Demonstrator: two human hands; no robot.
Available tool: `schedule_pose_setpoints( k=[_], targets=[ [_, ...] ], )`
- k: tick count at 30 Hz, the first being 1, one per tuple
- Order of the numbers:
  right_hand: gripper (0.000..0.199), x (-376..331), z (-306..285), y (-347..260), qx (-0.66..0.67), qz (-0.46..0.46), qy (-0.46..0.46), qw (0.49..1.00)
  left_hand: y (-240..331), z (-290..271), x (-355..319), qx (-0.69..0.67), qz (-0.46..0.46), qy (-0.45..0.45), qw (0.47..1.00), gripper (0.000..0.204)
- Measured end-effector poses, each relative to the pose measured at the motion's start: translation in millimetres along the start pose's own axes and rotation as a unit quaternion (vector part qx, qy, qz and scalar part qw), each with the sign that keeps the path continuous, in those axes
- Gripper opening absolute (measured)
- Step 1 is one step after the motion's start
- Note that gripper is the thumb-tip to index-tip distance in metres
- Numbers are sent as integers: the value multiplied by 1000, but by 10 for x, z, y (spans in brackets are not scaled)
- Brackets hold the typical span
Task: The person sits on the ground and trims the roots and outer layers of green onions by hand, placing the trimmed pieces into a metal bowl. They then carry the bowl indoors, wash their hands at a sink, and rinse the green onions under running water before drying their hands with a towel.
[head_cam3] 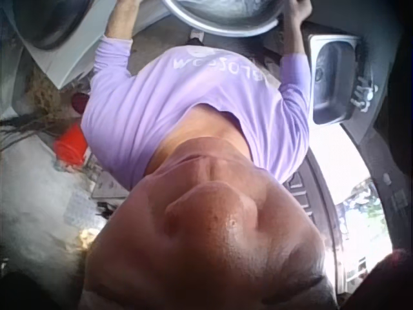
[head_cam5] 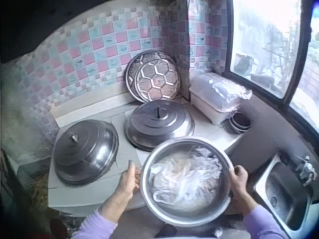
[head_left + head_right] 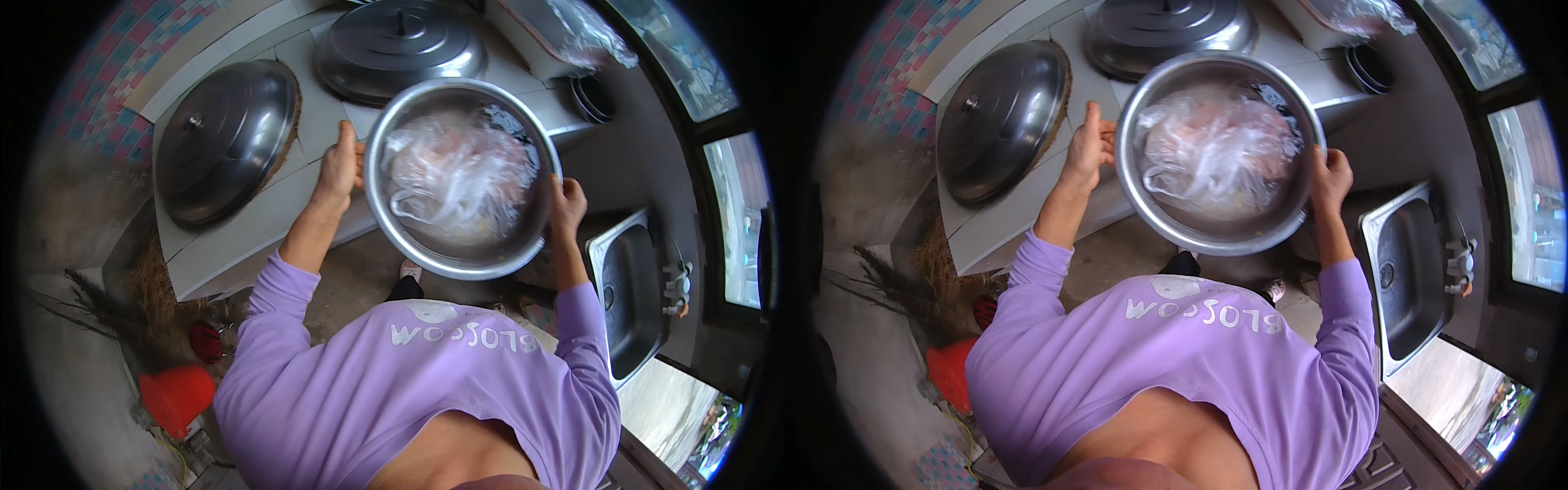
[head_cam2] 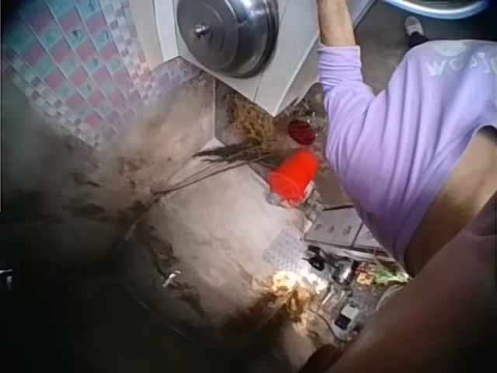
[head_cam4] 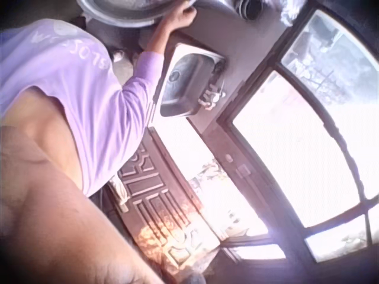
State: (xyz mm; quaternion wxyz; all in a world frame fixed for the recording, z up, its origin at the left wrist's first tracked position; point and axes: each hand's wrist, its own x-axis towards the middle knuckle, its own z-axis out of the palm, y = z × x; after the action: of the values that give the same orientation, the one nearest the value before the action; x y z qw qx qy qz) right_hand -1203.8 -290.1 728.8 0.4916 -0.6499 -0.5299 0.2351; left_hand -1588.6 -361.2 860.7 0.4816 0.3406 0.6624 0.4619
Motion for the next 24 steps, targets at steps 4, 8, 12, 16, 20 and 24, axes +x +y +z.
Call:
schedule_pose_setpoints(
  k=[4,8,12,16,20,24],
  targets=[
    [32,138,844,-178,32,-33,-50,998,-190,-439,173,-24,26,133,991,72],
    [34,-11,1856,-927,12,-31,-97,995,-118,-1571,468,18,5,160,987,80],
    [33,-199,2316,-1067,-17,-55,-124,991,-531,-2023,603,-14,-50,190,980,80],
    [33,-186,2690,-1200,-9,-53,-135,989,-520,-2131,728,-17,-57,233,971,79],
    [36,-179,2929,-1287,-15,-50,-135,989,-738,-2466,1059,-36,-87,221,971,80],
    [33,-242,3323,-1398,-48,10,-178,983,-893,-2955,1347,-40,-107,200,973,78]
  ],
)
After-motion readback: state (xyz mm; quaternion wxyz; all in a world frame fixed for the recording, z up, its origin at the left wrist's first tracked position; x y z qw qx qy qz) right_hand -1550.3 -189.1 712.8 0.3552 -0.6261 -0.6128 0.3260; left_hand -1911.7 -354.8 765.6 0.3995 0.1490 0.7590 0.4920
